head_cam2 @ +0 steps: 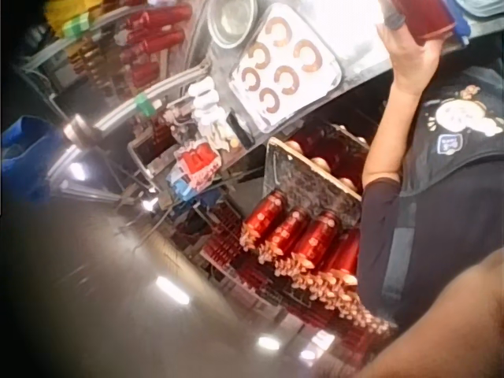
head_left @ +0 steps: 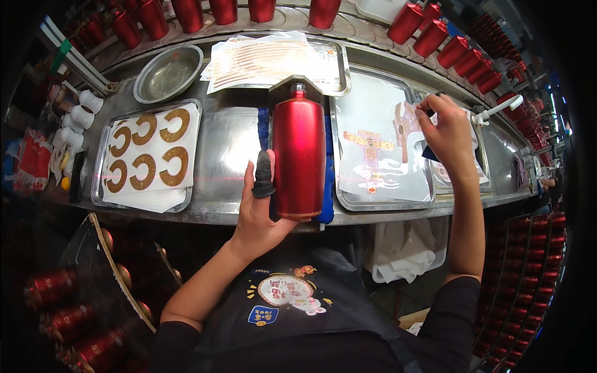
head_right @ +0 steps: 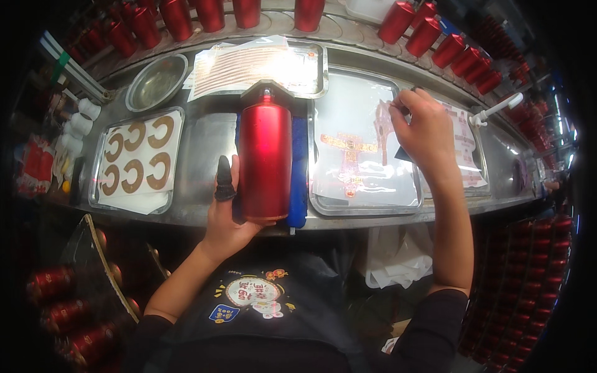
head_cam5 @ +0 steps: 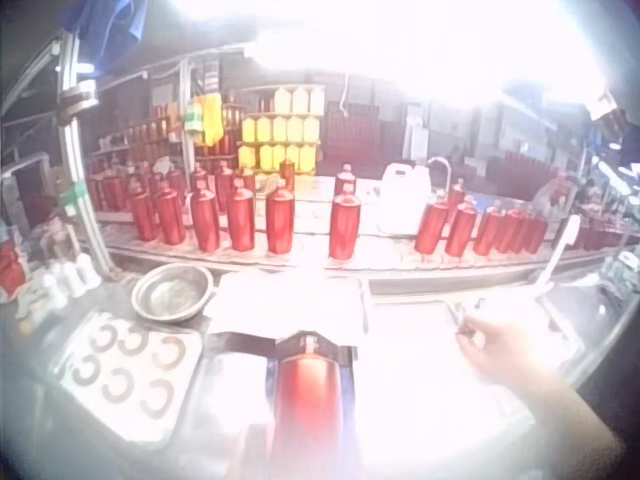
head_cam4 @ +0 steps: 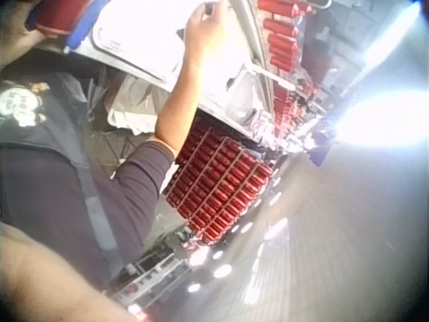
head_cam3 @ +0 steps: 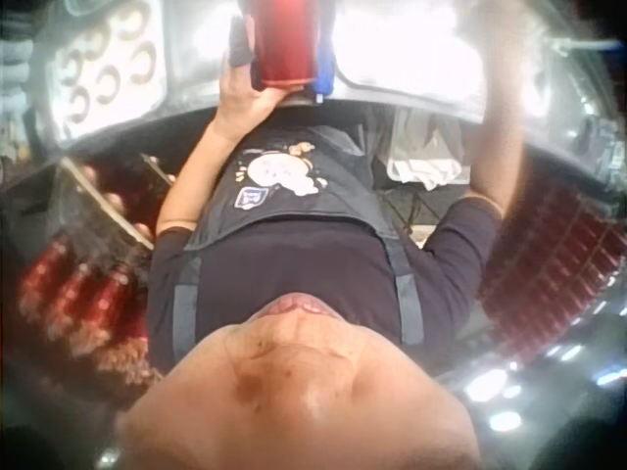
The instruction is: The person applies gold circular labels to the necks of red cylindrical bottles and then affixes rectangular paper labels to the bottle bodies. They wipe the bottles with a blue cloth between steps and place finished bottles onto a nearby rack.
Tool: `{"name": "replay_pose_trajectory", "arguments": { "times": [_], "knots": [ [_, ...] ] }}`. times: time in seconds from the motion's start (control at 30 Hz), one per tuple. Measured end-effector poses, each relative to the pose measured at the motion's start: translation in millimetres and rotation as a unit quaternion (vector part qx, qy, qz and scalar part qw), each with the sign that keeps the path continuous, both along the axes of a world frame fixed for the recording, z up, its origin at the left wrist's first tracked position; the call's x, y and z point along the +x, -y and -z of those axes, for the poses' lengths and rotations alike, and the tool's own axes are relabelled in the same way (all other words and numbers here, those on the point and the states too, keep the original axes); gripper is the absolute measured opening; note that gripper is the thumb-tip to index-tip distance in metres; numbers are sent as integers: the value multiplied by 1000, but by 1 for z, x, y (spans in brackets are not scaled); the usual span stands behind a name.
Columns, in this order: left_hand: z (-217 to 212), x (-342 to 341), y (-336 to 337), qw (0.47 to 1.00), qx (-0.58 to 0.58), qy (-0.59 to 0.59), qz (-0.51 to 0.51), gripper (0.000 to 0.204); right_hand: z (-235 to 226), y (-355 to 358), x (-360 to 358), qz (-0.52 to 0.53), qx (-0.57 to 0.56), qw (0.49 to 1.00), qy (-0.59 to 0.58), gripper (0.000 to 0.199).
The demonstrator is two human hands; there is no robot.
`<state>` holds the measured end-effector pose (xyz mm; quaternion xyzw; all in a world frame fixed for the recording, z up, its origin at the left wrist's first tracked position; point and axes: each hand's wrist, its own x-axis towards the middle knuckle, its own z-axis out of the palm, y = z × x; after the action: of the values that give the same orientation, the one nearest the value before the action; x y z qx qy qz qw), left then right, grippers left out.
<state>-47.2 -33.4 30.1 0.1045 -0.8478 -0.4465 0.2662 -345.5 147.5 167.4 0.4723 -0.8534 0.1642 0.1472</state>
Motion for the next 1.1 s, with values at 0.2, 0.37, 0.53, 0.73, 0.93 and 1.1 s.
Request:
{"name": "replay_pose_trajectory", "arguments": {
  "times": [0.2, 0.37, 0.53, 0.73, 0.93, 1.1],
  "knots": [
    [-7, 12, 26, 999, 16, 4, 42, 114, -75, 16, 65, -225, -24, 968, 111, 11],
    [-40, 4, 33, 950, 274, -147, 19, 69, -92, 34, 88, -292, -46, 917, 267, 11],
    [-59, 0, 18, 936, 336, -42, 98, 61, -60, 73, 88, -222, 36, 911, 345, 15],
    [-36, -2, 28, 942, 333, 19, -24, 27, 2, 112, 64, -238, 39, 934, 266, 20],
    [-20, -3, 30, 928, 370, 20, -35, 21, 47, 121, 62, -197, -58, 968, 145, 18],
    [-18, 0, 34, 958, 276, 50, -54, 27, 60, 75, 96, -103, -113, 980, 128, 37]
  ]
}}
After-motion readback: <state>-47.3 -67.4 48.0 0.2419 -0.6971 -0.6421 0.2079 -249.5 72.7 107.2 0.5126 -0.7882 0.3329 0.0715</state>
